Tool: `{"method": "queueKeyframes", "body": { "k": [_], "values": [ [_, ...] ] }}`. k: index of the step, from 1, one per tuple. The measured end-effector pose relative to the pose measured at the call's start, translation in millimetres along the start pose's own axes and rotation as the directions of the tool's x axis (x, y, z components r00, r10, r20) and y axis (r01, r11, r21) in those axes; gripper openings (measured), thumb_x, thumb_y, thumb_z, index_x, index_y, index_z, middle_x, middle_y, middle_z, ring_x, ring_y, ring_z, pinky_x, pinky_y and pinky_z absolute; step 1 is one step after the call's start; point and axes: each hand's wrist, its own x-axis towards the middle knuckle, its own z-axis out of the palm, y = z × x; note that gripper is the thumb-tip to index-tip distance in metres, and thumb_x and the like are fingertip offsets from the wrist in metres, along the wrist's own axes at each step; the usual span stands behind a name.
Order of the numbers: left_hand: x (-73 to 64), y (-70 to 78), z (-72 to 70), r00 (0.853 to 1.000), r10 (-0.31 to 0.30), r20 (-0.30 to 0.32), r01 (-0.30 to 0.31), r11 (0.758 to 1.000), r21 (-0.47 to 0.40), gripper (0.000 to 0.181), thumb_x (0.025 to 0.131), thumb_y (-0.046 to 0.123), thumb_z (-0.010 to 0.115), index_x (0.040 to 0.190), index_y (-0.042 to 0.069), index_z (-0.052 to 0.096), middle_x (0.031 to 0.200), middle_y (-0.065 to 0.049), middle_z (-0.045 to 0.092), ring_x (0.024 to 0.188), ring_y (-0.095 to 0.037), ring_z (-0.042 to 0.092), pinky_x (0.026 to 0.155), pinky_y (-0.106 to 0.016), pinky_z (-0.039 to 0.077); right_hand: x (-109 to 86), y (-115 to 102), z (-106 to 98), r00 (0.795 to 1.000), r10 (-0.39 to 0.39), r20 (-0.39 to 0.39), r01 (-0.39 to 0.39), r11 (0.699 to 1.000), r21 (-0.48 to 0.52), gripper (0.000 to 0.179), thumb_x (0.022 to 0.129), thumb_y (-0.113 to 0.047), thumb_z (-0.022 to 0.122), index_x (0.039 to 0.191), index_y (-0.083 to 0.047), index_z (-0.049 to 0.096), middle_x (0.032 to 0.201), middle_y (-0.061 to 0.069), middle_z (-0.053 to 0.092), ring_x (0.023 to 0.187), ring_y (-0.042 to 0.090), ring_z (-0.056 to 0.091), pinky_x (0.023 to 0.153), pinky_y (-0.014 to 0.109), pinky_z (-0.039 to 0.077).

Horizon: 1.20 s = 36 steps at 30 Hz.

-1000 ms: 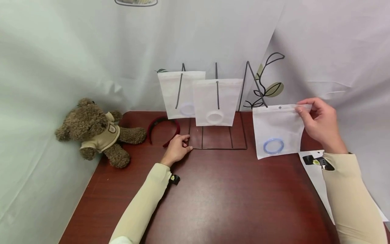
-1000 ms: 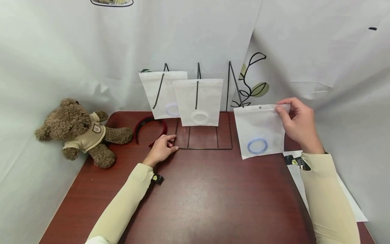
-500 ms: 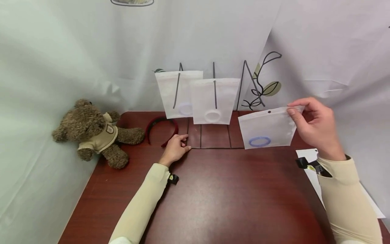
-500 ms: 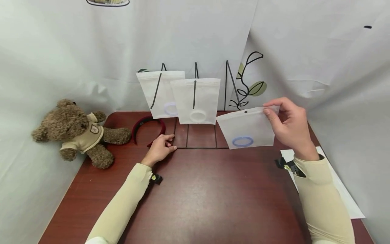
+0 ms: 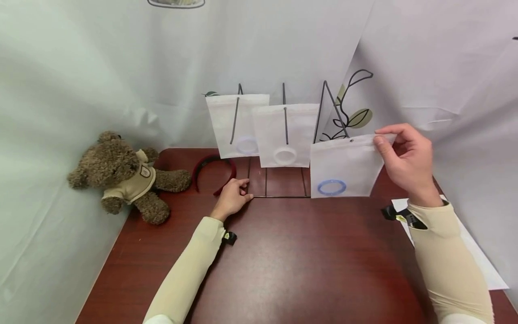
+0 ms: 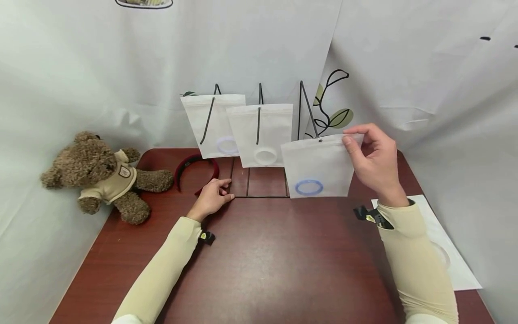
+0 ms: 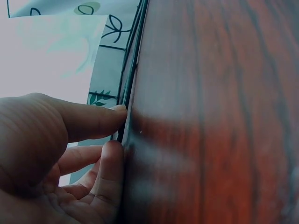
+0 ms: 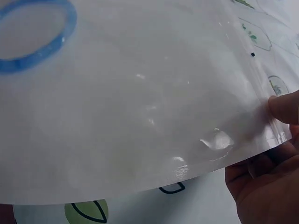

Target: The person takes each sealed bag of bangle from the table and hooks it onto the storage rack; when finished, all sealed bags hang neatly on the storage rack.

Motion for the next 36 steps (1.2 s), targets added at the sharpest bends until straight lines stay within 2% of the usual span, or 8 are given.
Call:
{"method": "queueKeyframes", "body": {
  "k": [7, 13, 21, 25, 29, 36],
  "values": [
    [0.1, -1.5, -1.2, 1.0, -0.006, -0.003, 0.006, 1.0, 0.006, 0.061, 0.093, 0.016, 0.081, 0.15, 0.005, 0.06, 0.129, -0.015, 0.064, 0.097, -0.021, 0.065, 0.09, -0.037, 0.052, 2.0, 0.6, 12.8, 0.999, 0.03, -0.041, -0.03, 0.999, 0.018, 0.018, 0.094, 0.007, 0.069, 0.106, 0.02, 0.069, 0.064, -0.013, 0.06, 0.05, -0.001, 0.045, 0.051, 0.016, 0.035],
    [0.8, -3.1, -3.2, 1.0, -0.005, -0.003, 0.005, 1.0, 0.01, 0.061, 0.094, 0.015, 0.081, 0.149, 0.004, 0.06, 0.129, -0.016, 0.064, 0.098, -0.022, 0.065, 0.091, -0.038, 0.052, 12.3, -3.7, 26.7, 0.997, 0.048, -0.053, -0.048, 0.999, 0.008, 0.019, 0.097, 0.003, 0.067, 0.107, 0.018, 0.069, 0.062, -0.012, 0.057, 0.05, 0.0, 0.042, 0.051, 0.016, 0.033],
    [3.9, -4.6, -0.7, 1.0, 0.007, -0.001, -0.007, 1.0, 0.003, 0.061, 0.093, 0.016, 0.081, 0.149, 0.006, 0.06, 0.13, -0.015, 0.064, 0.1, -0.023, 0.066, 0.092, -0.038, 0.053, 28.1, 11.6, 38.8, 0.996, 0.066, -0.063, -0.065, 0.998, 0.016, 0.018, 0.098, -0.001, 0.068, 0.11, 0.012, 0.071, 0.063, -0.01, 0.058, 0.051, 0.002, 0.042, 0.052, 0.017, 0.033],
    [2.1, -4.0, -1.7, 1.0, 0.003, 0.001, -0.003, 1.0, 0.0, 0.061, 0.093, 0.016, 0.081, 0.149, 0.005, 0.06, 0.13, -0.016, 0.065, 0.099, -0.022, 0.066, 0.091, -0.038, 0.052, 36.7, 29.5, 42.8, 0.995, 0.078, -0.063, -0.078, 0.997, 0.002, 0.018, 0.099, -0.003, 0.068, 0.111, 0.01, 0.072, 0.065, -0.009, 0.059, 0.053, 0.003, 0.043, 0.052, 0.018, 0.033],
    [1.6, -2.8, -1.7, 1.0, 0.006, 0.006, -0.006, 1.0, -0.002, 0.061, 0.093, 0.015, 0.08, 0.15, 0.005, 0.06, 0.13, -0.016, 0.064, 0.099, -0.022, 0.066, 0.09, -0.037, 0.052, 44.5, 46.4, 44.4, 0.993, 0.09, -0.073, -0.09, 0.996, 0.008, 0.017, 0.099, -0.006, 0.069, 0.111, 0.004, 0.075, 0.062, -0.01, 0.056, 0.051, 0.005, 0.043, 0.052, 0.019, 0.033],
    [1.6, 0.1, -0.7, 1.0, 0.018, 0.0, -0.018, 1.0, -0.002, 0.061, 0.092, 0.014, 0.081, 0.149, 0.004, 0.061, 0.129, -0.016, 0.065, 0.099, -0.023, 0.066, 0.091, -0.037, 0.052, 55.0, 57.8, 48.3, 0.992, 0.089, -0.088, -0.092, 0.995, -0.026, 0.015, 0.1, -0.012, 0.071, 0.111, -0.004, 0.077, 0.06, -0.008, 0.049, 0.051, 0.008, 0.042, 0.051, 0.022, 0.032]
  ]
}}
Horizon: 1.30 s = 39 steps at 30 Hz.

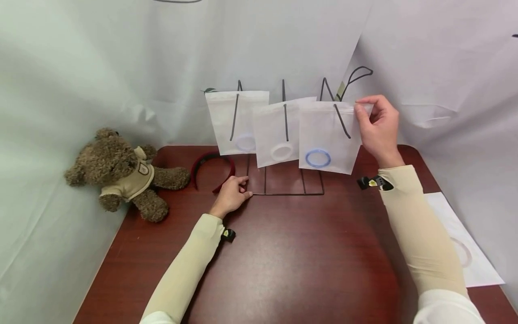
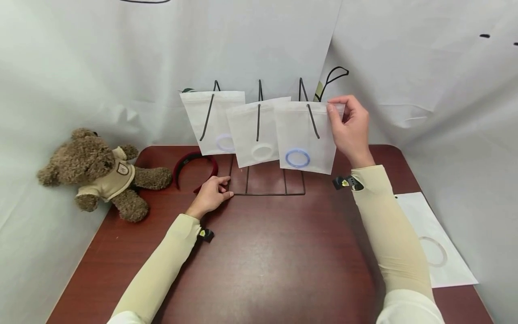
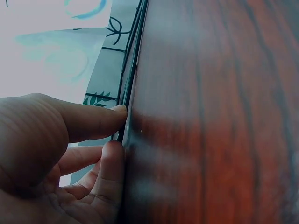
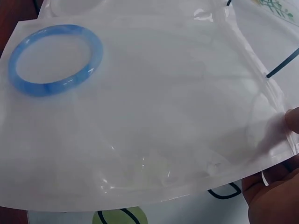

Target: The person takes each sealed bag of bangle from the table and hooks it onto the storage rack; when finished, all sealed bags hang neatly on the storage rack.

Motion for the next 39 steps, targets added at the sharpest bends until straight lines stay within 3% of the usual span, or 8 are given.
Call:
{"method": "queueKeyframes", "body": {
  "k": [7, 16, 21, 26, 32, 39],
  "values": [
    [-1.2, 0.0, 0.6, 1.0, -0.003, 0.01, 0.003, 1.0, 0.001, 0.061, 0.092, 0.014, 0.081, 0.149, 0.003, 0.061, 0.129, -0.016, 0.065, 0.099, -0.023, 0.065, 0.092, -0.039, 0.052, 8.2, 5.5, 7.6, 0.999, 0.041, -0.024, -0.04, 0.999, 0.016, 0.013, 0.1, -0.01, 0.07, 0.108, -0.005, 0.077, 0.06, -0.01, 0.049, 0.052, 0.005, 0.042, 0.054, 0.02, 0.032],
    [1.5, -2.8, -0.4, 1.0, -0.005, 0.011, 0.004, 1.0, 0.004, 0.061, 0.092, 0.015, 0.081, 0.149, 0.004, 0.061, 0.129, -0.015, 0.065, 0.099, -0.022, 0.065, 0.092, -0.038, 0.05, 6.6, -3.8, 9.4, 0.998, 0.058, -0.002, -0.058, 0.997, 0.059, 0.013, 0.1, -0.008, 0.067, 0.11, -0.004, 0.075, 0.063, -0.012, 0.052, 0.055, 0.002, 0.043, 0.055, 0.019, 0.033],
    [1.9, -4.0, 0.0, 1.0, -0.006, 0.018, 0.006, 1.0, 0.006, 0.061, 0.093, 0.015, 0.081, 0.149, 0.004, 0.06, 0.129, -0.016, 0.065, 0.099, -0.022, 0.065, 0.092, -0.038, 0.051, 6.4, 10.4, 2.8, 0.996, 0.089, 0.025, -0.091, 0.993, 0.069, 0.016, 0.099, -0.006, 0.068, 0.114, -0.007, 0.074, 0.076, -0.013, 0.066, 0.063, 0.002, 0.054, 0.06, 0.018, 0.04],
    [3.4, -3.3, -0.5, 1.0, -0.001, 0.014, 0.001, 1.0, 0.008, 0.061, 0.093, 0.015, 0.081, 0.149, 0.004, 0.06, 0.128, -0.015, 0.065, 0.099, -0.022, 0.065, 0.092, -0.038, 0.051, 5.4, 18.8, -9.5, 0.994, 0.1, 0.053, -0.104, 0.992, 0.075, 0.027, 0.098, -0.006, 0.07, 0.125, -0.007, 0.071, 0.088, -0.012, 0.073, 0.071, 0.004, 0.063, 0.064, 0.018, 0.045],
    [3.7, -3.0, 1.2, 1.0, -0.005, 0.017, 0.005, 1.0, 0.004, 0.061, 0.093, 0.016, 0.081, 0.149, 0.005, 0.06, 0.128, -0.015, 0.065, 0.098, -0.021, 0.065, 0.092, -0.038, 0.051, -5.0, 28.0, -31.8, 0.988, 0.118, 0.101, -0.117, 0.993, -0.01, 0.038, 0.099, -0.011, 0.071, 0.137, -0.009, 0.068, 0.092, -0.02, 0.074, 0.076, -0.001, 0.067, 0.07, 0.015, 0.049],
    [4.6, -5.7, 2.5, 1.0, -0.011, 0.022, 0.011, 1.0, -0.004, 0.061, 0.092, 0.016, 0.081, 0.149, 0.006, 0.061, 0.128, -0.014, 0.065, 0.099, -0.022, 0.065, 0.092, -0.038, 0.051, -28.4, 37.9, -64.6, 0.98, 0.153, 0.131, -0.151, 0.988, -0.025, 0.029, 0.099, -0.008, 0.072, 0.128, -0.004, 0.073, 0.1, -0.018, 0.077, 0.086, 0.0, 0.073, 0.076, 0.013, 0.052]
  ]
}}
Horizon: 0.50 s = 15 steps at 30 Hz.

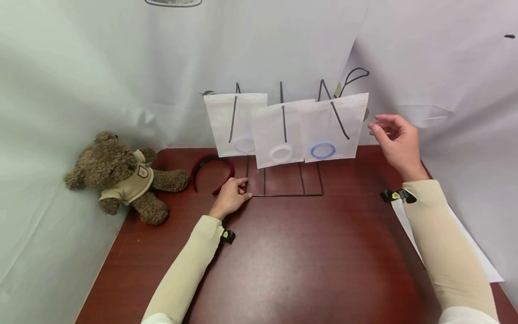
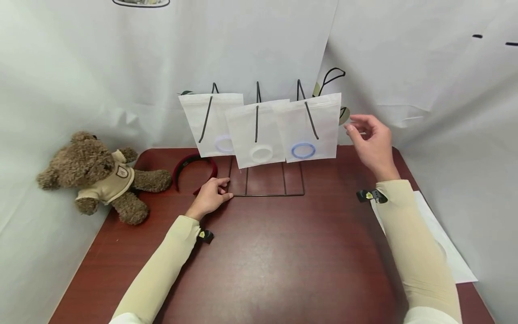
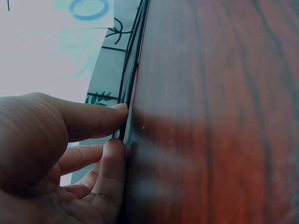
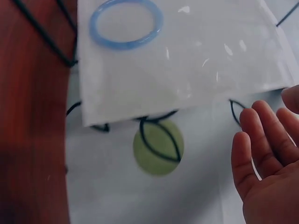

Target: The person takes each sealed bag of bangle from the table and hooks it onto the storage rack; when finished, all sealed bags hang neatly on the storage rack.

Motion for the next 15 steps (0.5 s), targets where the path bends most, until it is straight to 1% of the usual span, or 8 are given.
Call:
{"method": "queueKeyframes", "body": {
  "k": [4, 7, 11, 15],
  "values": [
    [-0.8, 0.2, -1.2, 1.0, -0.008, 0.001, 0.008, 1.0, -0.001, 0.062, 0.093, 0.016, 0.081, 0.15, 0.006, 0.06, 0.128, -0.014, 0.065, 0.099, -0.022, 0.065, 0.092, -0.038, 0.051, -11.6, 6.6, -16.0, 1.0, 0.027, 0.007, -0.027, 1.0, -0.005, 0.025, 0.098, -0.006, 0.072, 0.123, -0.003, 0.075, 0.099, -0.017, 0.078, 0.084, 0.0, 0.074, 0.076, 0.011, 0.053],
    [-0.6, 1.0, -1.9, 1.0, -0.009, 0.007, 0.009, 1.0, 0.0, 0.062, 0.093, 0.016, 0.081, 0.15, 0.006, 0.06, 0.129, -0.014, 0.064, 0.098, -0.022, 0.064, 0.091, -0.038, 0.051, -20.3, 14.2, -27.2, 0.999, 0.052, 0.017, -0.051, 0.998, -0.04, 0.024, 0.098, -0.004, 0.072, 0.121, -0.003, 0.076, 0.098, -0.02, 0.078, 0.084, -0.002, 0.073, 0.077, 0.009, 0.053],
    [-0.9, 2.9, -2.5, 1.0, -0.005, 0.02, 0.005, 1.0, -0.001, 0.062, 0.094, 0.016, 0.081, 0.151, 0.005, 0.059, 0.13, -0.015, 0.064, 0.099, -0.021, 0.064, 0.091, -0.038, 0.051, -34.8, 24.9, -41.2, 0.995, 0.093, 0.034, -0.088, 0.988, -0.13, 0.024, 0.097, -0.005, 0.072, 0.121, -0.003, 0.076, 0.096, -0.026, 0.074, 0.083, -0.008, 0.069, 0.075, 0.007, 0.05],
    [-2.7, 3.0, -2.6, 1.0, 0.002, 0.026, -0.002, 1.0, 0.001, 0.062, 0.094, 0.016, 0.08, 0.151, 0.004, 0.058, 0.13, -0.016, 0.064, 0.099, -0.022, 0.064, 0.091, -0.039, 0.051, -51.2, 33.7, -52.7, 0.987, 0.147, 0.058, -0.129, 0.963, -0.235, 0.026, 0.098, -0.013, 0.074, 0.123, -0.005, 0.074, 0.097, -0.032, 0.07, 0.083, -0.01, 0.065, 0.074, 0.006, 0.047]
  ]
}}
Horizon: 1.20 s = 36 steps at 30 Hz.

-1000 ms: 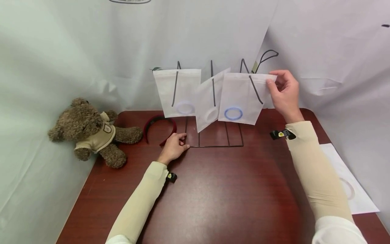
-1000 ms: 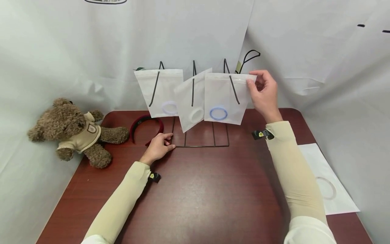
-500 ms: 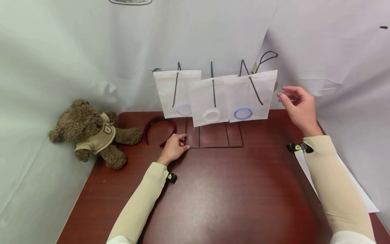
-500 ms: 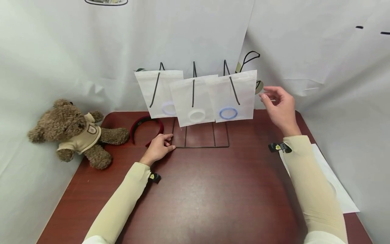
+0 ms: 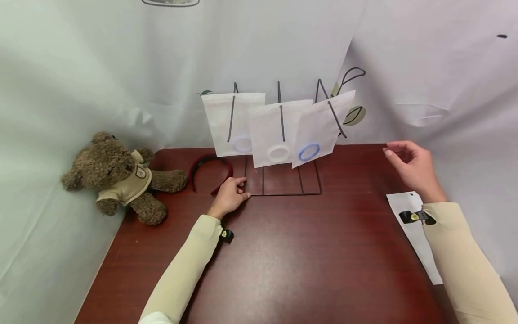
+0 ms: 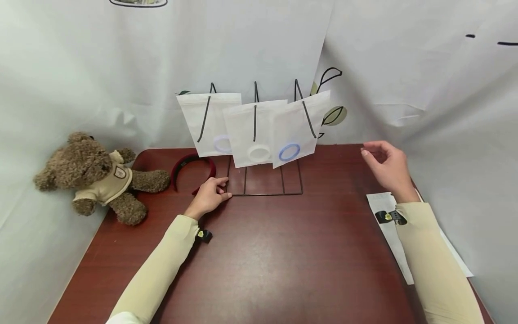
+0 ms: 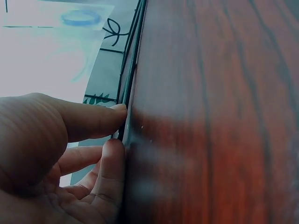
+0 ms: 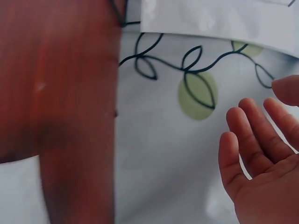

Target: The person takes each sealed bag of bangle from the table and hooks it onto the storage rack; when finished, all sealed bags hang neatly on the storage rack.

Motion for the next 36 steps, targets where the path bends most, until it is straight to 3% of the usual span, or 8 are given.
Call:
{"method": "queueKeyframes", "body": {
  "k": [12, 19, 23, 26, 29, 30, 33, 36],
  "values": [
    [-1.3, -2.5, 1.3, 1.0, 0.004, -0.007, -0.004, 1.0, 0.011, 0.063, 0.094, 0.017, 0.081, 0.151, 0.005, 0.058, 0.13, -0.016, 0.065, 0.1, -0.023, 0.065, 0.093, -0.039, 0.052, -39.5, 40.2, -24.9, 0.995, 0.088, 0.054, -0.076, 0.978, -0.193, 0.038, 0.101, -0.024, 0.072, 0.13, 0.001, 0.069, 0.1, -0.044, 0.057, 0.092, -0.016, 0.054, 0.071, 0.007, 0.041],
    [2.0, -4.4, 3.3, 1.0, 0.011, -0.02, -0.011, 1.0, -0.003, 0.063, 0.093, 0.016, 0.081, 0.151, 0.006, 0.059, 0.129, -0.015, 0.065, 0.099, -0.022, 0.065, 0.092, -0.038, 0.051, -58.5, 62.5, -44.9, 0.975, 0.173, 0.136, -0.128, 0.949, -0.289, 0.048, 0.101, -0.032, 0.072, 0.134, 0.001, 0.065, 0.103, -0.046, 0.051, 0.095, -0.024, 0.047, 0.076, 0.007, 0.038],
    [2.1, -4.5, 3.2, 1.0, 0.014, -0.021, -0.014, 1.0, -0.005, 0.063, 0.093, 0.016, 0.081, 0.151, 0.005, 0.059, 0.129, -0.015, 0.065, 0.099, -0.021, 0.065, 0.091, -0.037, 0.051, -68.1, 73.2, -56.4, 0.952, 0.232, 0.197, -0.162, 0.934, -0.318, 0.054, 0.101, -0.038, 0.072, 0.139, 0.0, 0.062, 0.113, -0.032, 0.059, 0.1, -0.024, 0.045, 0.078, 0.003, 0.039],
    [1.4, -4.0, 2.8, 1.0, 0.016, -0.025, -0.016, 1.0, -0.009, 0.063, 0.092, 0.015, 0.081, 0.15, 0.005, 0.059, 0.128, -0.015, 0.065, 0.099, -0.022, 0.066, 0.092, -0.037, 0.051, -73.1, 78.8, -63.7, 0.931, 0.28, 0.235, -0.18, 0.911, -0.372, 0.06, 0.102, -0.043, 0.069, 0.144, -0.001, 0.058, 0.137, 0.001, 0.063, 0.123, 0.005, 0.053, 0.088, 0.015, 0.04],
    [1.1, -3.9, 2.9, 0.999, 0.019, -0.029, -0.019, 1.0, -0.008, 0.063, 0.092, 0.015, 0.081, 0.15, 0.005, 0.059, 0.127, -0.015, 0.065, 0.098, -0.022, 0.065, 0.092, -0.038, 0.051, -75.5, 82.4, -70.2, 0.901, 0.331, 0.279, -0.2, 0.89, -0.41, 0.072, 0.102, -0.046, 0.067, 0.152, 0.001, 0.048, 0.152, 0.034, 0.047, 0.135, 0.047, 0.045, 0.102, 0.047, 0.04],
    [0.9, -4.0, 2.8, 0.999, 0.018, -0.029, -0.018, 1.0, -0.007, 0.063, 0.092, 0.015, 0.081, 0.15, 0.004, 0.059, 0.127, -0.015, 0.065, 0.098, -0.022, 0.065, 0.092, -0.038, 0.051, -76.0, 83.3, -72.1, 0.891, 0.346, 0.294, -0.207, 0.886, -0.416, 0.076, 0.102, -0.047, 0.067, 0.155, 0.003, 0.043, 0.153, 0.039, 0.042, 0.133, 0.058, 0.04, 0.101, 0.058, 0.038],
    [0.9, -3.5, 2.8, 0.999, 0.015, -0.028, -0.015, 1.0, -0.003, 0.063, 0.092, 0.015, 0.081, 0.15, 0.005, 0.059, 0.127, -0.015, 0.065, 0.098, -0.021, 0.065, 0.091, -0.037, 0.051, -77.9, 85.7, -77.5, 0.864, 0.388, 0.32, -0.234, 0.874, -0.426, 0.093, 0.1, -0.05, 0.069, 0.163, 0.005, 0.027, 0.157, 0.045, 0.031, 0.138, 0.066, 0.031, 0.103, 0.077, 0.03],
    [1.0, -2.7, 2.5, 0.999, 0.02, -0.033, -0.02, 1.0, -0.007, 0.062, 0.092, 0.014, 0.081, 0.15, 0.004, 0.06, 0.127, -0.015, 0.065, 0.098, -0.021, 0.066, 0.091, -0.037, 0.052, -79.1, 87.6, -80.6, 0.85, 0.41, 0.331, -0.25, 0.867, -0.431, 0.105, 0.099, -0.051, 0.07, 0.166, 0.006, 0.013, 0.16, 0.046, 0.022, 0.144, 0.068, 0.024, 0.108, 0.08, 0.024]
  ]
}}
